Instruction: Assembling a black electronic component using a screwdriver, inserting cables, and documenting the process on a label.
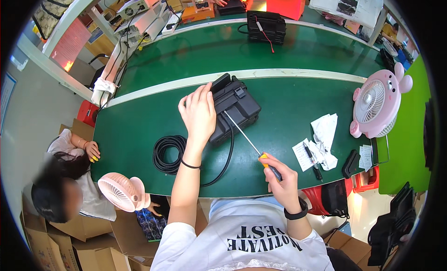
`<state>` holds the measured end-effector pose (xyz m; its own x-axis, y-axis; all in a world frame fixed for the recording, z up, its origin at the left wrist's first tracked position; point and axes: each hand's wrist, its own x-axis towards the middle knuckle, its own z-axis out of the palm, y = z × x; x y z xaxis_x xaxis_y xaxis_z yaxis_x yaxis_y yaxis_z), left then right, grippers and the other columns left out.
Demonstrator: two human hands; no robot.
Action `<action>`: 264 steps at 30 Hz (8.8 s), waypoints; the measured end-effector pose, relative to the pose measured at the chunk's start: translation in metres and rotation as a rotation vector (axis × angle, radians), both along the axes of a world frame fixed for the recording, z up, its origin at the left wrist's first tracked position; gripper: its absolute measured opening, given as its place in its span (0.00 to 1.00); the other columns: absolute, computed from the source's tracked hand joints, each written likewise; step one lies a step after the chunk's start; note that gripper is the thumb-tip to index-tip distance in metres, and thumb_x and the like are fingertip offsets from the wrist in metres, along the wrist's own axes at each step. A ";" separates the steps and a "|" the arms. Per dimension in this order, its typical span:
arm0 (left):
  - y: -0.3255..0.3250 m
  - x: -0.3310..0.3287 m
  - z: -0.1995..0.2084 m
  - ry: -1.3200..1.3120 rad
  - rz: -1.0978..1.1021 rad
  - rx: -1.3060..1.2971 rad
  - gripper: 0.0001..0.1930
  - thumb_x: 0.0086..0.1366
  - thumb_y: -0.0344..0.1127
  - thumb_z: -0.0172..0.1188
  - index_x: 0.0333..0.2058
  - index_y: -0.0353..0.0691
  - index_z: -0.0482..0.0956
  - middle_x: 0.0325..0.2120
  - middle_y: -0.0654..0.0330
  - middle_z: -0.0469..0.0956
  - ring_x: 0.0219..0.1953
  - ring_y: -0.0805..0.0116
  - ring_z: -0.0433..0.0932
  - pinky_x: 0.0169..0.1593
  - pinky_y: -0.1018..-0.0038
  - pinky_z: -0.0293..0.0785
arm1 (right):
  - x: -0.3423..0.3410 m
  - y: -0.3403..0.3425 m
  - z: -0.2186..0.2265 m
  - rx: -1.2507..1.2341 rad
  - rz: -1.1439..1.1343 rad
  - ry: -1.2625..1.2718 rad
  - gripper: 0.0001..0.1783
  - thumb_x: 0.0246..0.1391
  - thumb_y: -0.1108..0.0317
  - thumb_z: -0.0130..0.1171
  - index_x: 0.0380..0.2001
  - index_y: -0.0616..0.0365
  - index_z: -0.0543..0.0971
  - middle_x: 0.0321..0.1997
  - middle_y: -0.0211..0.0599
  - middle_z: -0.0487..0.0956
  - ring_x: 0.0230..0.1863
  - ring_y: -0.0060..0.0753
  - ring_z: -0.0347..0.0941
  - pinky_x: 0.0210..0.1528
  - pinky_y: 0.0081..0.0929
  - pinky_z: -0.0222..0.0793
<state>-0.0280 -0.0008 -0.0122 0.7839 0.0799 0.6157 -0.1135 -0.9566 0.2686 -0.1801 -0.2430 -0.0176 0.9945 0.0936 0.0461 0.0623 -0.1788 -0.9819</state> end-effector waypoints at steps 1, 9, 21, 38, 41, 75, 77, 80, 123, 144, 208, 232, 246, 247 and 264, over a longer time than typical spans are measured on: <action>-0.001 0.000 0.000 0.005 0.004 -0.006 0.18 0.76 0.40 0.46 0.56 0.45 0.79 0.51 0.60 0.80 0.56 0.62 0.75 0.65 0.60 0.56 | 0.000 0.000 0.000 -0.001 -0.002 -0.001 0.13 0.59 0.77 0.59 0.47 0.59 0.83 0.54 0.55 0.81 0.50 0.45 0.83 0.47 0.27 0.78; 0.000 0.004 -0.001 -0.001 -0.004 -0.020 0.17 0.75 0.40 0.46 0.56 0.45 0.79 0.51 0.60 0.80 0.55 0.62 0.75 0.65 0.61 0.56 | -0.014 0.014 0.014 -0.467 0.009 -0.532 0.18 0.51 0.80 0.64 0.46 0.56 0.82 0.56 0.50 0.79 0.38 0.44 0.83 0.39 0.32 0.81; 0.000 -0.002 0.000 0.016 -0.001 -0.002 0.18 0.77 0.40 0.44 0.57 0.47 0.78 0.53 0.59 0.79 0.56 0.63 0.75 0.64 0.62 0.57 | -0.022 0.026 -0.007 -0.859 0.013 -0.774 0.24 0.45 0.77 0.60 0.50 0.56 0.82 0.62 0.42 0.77 0.31 0.26 0.75 0.33 0.20 0.77; 0.009 0.015 0.000 0.001 -0.012 -0.009 0.17 0.75 0.39 0.47 0.55 0.43 0.79 0.50 0.59 0.81 0.53 0.62 0.76 0.61 0.62 0.60 | -0.014 0.025 -0.019 0.670 0.190 0.482 0.14 0.68 0.72 0.52 0.54 0.58 0.81 0.52 0.34 0.79 0.23 0.12 0.64 0.24 0.13 0.63; 0.025 0.022 0.002 0.018 0.005 0.002 0.17 0.75 0.40 0.47 0.54 0.43 0.80 0.50 0.58 0.81 0.53 0.61 0.77 0.60 0.61 0.62 | -0.019 0.014 -0.013 0.401 0.179 0.184 0.13 0.65 0.75 0.55 0.50 0.58 0.83 0.56 0.39 0.78 0.29 0.15 0.71 0.29 0.15 0.69; 0.015 -0.163 -0.030 -0.021 -0.350 -0.161 0.16 0.48 0.27 0.65 0.39 0.37 0.86 0.42 0.55 0.84 0.58 0.37 0.74 0.69 0.40 0.58 | 0.070 0.013 -0.054 0.474 -0.011 0.054 0.25 0.64 0.78 0.54 0.64 0.60 0.68 0.62 0.46 0.74 0.57 0.33 0.77 0.58 0.28 0.75; 0.015 -0.167 -0.031 -0.047 -0.334 -0.218 0.11 0.50 0.31 0.68 0.35 0.38 0.87 0.39 0.57 0.86 0.52 0.47 0.80 0.69 0.41 0.59 | 0.074 0.016 -0.051 0.456 -0.023 0.073 0.25 0.64 0.78 0.55 0.64 0.59 0.69 0.62 0.45 0.74 0.56 0.32 0.77 0.57 0.28 0.76; 0.024 -0.173 -0.054 -0.169 -0.442 -0.660 0.09 0.60 0.35 0.67 0.35 0.37 0.81 0.36 0.53 0.85 0.48 0.54 0.82 0.67 0.43 0.60 | 0.077 0.024 -0.048 0.455 -0.051 0.084 0.24 0.62 0.79 0.57 0.62 0.57 0.71 0.61 0.43 0.74 0.53 0.30 0.78 0.54 0.28 0.78; 0.033 -0.187 -0.040 0.523 -0.355 -1.960 0.33 0.71 0.37 0.58 0.70 0.41 0.54 0.63 0.55 0.69 0.62 0.61 0.71 0.63 0.63 0.70 | 0.068 0.006 -0.014 0.472 0.099 -0.255 0.10 0.57 0.81 0.65 0.41 0.63 0.77 0.45 0.39 0.83 0.53 0.35 0.81 0.54 0.26 0.76; 0.024 -0.208 -0.030 0.319 -0.364 -1.572 0.45 0.64 0.29 0.64 0.73 0.40 0.45 0.69 0.54 0.56 0.68 0.62 0.59 0.70 0.66 0.55 | 0.045 0.008 -0.045 0.592 -0.040 -0.260 0.16 0.51 0.88 0.66 0.29 0.59 0.69 0.35 0.38 0.82 0.50 0.40 0.83 0.49 0.28 0.79; 0.170 -0.073 -0.042 -0.301 0.354 -1.574 0.45 0.63 0.44 0.67 0.73 0.51 0.51 0.68 0.52 0.62 0.71 0.58 0.55 0.72 0.48 0.36 | 0.048 -0.035 -0.068 -0.461 -0.118 -0.486 0.10 0.47 0.83 0.61 0.30 0.56 0.83 0.55 0.42 0.79 0.59 0.53 0.70 0.59 0.43 0.69; 0.105 0.318 -0.059 0.001 0.108 -0.359 0.50 0.46 0.46 0.78 0.65 0.34 0.62 0.58 0.42 0.72 0.61 0.44 0.71 0.65 0.57 0.66 | 0.054 -0.043 -0.070 -0.470 -0.356 -0.560 0.10 0.40 0.82 0.64 0.25 0.53 0.82 0.44 0.28 0.85 0.53 0.41 0.77 0.53 0.35 0.73; 0.059 0.271 -0.046 0.080 0.004 -0.240 0.29 0.61 0.44 0.67 0.58 0.52 0.65 0.28 0.68 0.82 0.37 0.62 0.83 0.55 0.57 0.64 | 0.062 -0.039 -0.067 -0.412 -0.362 -0.563 0.10 0.40 0.82 0.64 0.24 0.53 0.82 0.43 0.28 0.86 0.52 0.40 0.77 0.53 0.33 0.74; 0.047 0.259 -0.039 0.072 -0.021 -0.192 0.27 0.61 0.44 0.67 0.57 0.53 0.67 0.29 0.66 0.83 0.37 0.62 0.83 0.55 0.59 0.64 | 0.062 -0.039 -0.069 -0.383 -0.372 -0.556 0.09 0.41 0.83 0.63 0.23 0.54 0.82 0.42 0.30 0.86 0.51 0.41 0.77 0.53 0.34 0.74; -0.024 -0.016 -0.003 0.097 -0.255 -0.300 0.13 0.57 0.34 0.69 0.41 0.48 0.78 0.20 0.64 0.74 0.25 0.63 0.73 0.39 0.65 0.69 | 0.048 -0.038 -0.065 -0.290 -0.360 -0.590 0.10 0.43 0.84 0.60 0.24 0.54 0.82 0.41 0.30 0.86 0.52 0.43 0.76 0.52 0.35 0.73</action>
